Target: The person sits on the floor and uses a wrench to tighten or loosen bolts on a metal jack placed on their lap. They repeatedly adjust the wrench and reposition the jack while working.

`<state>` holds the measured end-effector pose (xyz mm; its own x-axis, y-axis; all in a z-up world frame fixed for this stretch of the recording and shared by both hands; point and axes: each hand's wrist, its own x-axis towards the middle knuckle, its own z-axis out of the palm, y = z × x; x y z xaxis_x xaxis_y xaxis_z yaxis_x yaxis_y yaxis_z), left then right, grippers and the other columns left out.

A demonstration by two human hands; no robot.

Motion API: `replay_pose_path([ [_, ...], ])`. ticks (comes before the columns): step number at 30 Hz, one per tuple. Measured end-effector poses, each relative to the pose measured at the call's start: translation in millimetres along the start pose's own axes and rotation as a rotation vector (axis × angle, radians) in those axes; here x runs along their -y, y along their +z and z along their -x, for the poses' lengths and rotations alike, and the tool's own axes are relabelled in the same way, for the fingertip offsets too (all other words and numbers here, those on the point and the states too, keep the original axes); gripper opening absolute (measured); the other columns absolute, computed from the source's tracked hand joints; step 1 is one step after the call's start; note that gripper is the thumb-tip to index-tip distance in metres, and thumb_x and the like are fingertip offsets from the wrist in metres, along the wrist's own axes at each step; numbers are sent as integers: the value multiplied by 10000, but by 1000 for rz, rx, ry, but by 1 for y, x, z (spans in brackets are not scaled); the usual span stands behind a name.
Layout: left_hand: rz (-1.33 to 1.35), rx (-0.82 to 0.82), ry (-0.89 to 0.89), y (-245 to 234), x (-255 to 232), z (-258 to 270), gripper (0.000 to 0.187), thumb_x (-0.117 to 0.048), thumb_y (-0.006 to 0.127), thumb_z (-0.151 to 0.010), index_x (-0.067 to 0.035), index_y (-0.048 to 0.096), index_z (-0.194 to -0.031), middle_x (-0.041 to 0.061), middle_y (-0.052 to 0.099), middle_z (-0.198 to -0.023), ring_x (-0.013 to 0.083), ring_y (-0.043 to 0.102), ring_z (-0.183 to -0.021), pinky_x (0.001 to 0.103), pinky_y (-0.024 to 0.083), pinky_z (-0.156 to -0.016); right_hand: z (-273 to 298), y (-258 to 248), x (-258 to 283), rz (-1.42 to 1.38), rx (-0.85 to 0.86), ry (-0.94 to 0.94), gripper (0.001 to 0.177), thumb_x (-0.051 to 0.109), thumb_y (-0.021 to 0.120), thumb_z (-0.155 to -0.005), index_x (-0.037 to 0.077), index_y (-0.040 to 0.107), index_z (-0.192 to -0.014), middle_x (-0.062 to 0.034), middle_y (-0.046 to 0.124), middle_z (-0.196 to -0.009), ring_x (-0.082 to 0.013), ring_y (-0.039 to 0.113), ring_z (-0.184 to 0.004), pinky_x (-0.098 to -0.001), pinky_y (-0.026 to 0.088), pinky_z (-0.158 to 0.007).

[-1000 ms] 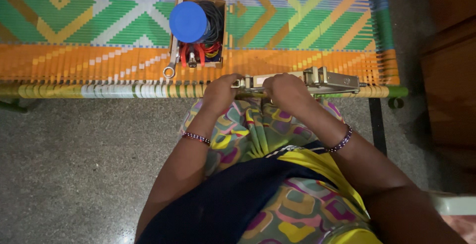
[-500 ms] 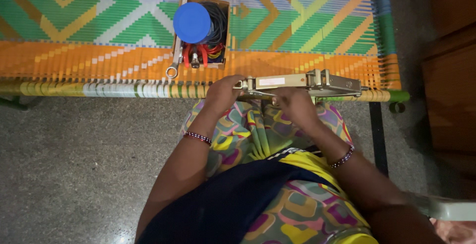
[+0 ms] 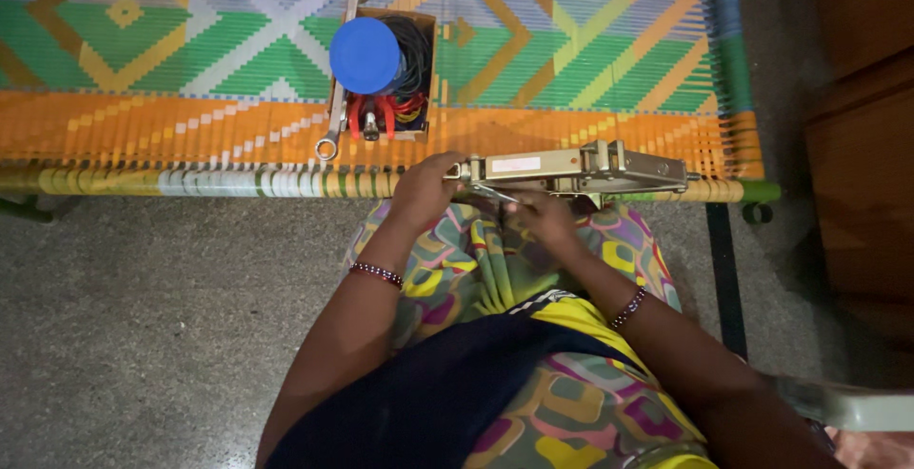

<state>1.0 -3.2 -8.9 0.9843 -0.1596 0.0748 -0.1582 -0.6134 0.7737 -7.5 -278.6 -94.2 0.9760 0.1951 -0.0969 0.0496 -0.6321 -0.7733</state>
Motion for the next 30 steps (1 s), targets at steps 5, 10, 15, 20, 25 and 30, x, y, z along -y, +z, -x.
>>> replay_pose_path([
  [5, 14, 22, -51, 0, -1, -1, 428, -133, 752, -864, -140, 658, -1281, 113, 688, -1265, 342, 675, -1084, 450, 532, -913, -3, -1, 9, -7, 48, 34, 305, 328, 711, -945, 100, 762, -1142, -138, 727, -783, -191, 665, -608, -340, 510, -575],
  [10, 33, 3, -37, -1, -3, -1, 425, -140, 778, -838, -139, 676, -1250, 113, 707, -1220, 333, 685, -1079, 443, 539, -906, -5, -6, 18, 1, 60, -17, 288, 330, 703, -952, 95, 755, -1110, -136, 724, -777, -189, 680, -612, -347, 530, -592],
  [15, 56, 33, -81, -2, -5, 1, 433, -156, 768, -854, -150, 666, -1274, 106, 709, -1206, 315, 698, -1043, 431, 549, -897, -2, -11, 31, 33, 113, 24, 261, 328, 606, -998, 94, 722, -1019, -100, 726, -821, -207, 737, -659, -370, 573, -625],
  [20, 16, 18, -40, -1, -4, 0, 416, -169, 774, -863, -125, 672, -1263, 124, 697, -1226, 335, 666, -1095, 452, 520, -905, -1, -35, 66, 547, 250, -81, 268, 337, 656, -909, 150, 695, -1096, -122, 740, -889, -304, 721, -734, -446, 561, -660],
  [25, 49, 25, -84, 2, 3, -2, 431, -174, 775, -850, -122, 671, -1265, 117, 712, -1222, 325, 677, -1116, 437, 523, -939, 12, -53, 113, 738, 116, -291, 327, 215, 608, -901, 168, 675, -1218, -142, 737, -907, -344, 713, -762, -482, 546, -622],
  [30, 17, -6, -52, 3, 5, -1, 418, -144, 783, -842, -119, 683, -1247, 136, 699, -1234, 349, 666, -1110, 440, 522, -939, 17, -57, 143, 769, 2, -494, 269, 110, 584, -862, 142, 698, -1103, -112, 728, -872, -308, 719, -788, -456, 550, -633],
])
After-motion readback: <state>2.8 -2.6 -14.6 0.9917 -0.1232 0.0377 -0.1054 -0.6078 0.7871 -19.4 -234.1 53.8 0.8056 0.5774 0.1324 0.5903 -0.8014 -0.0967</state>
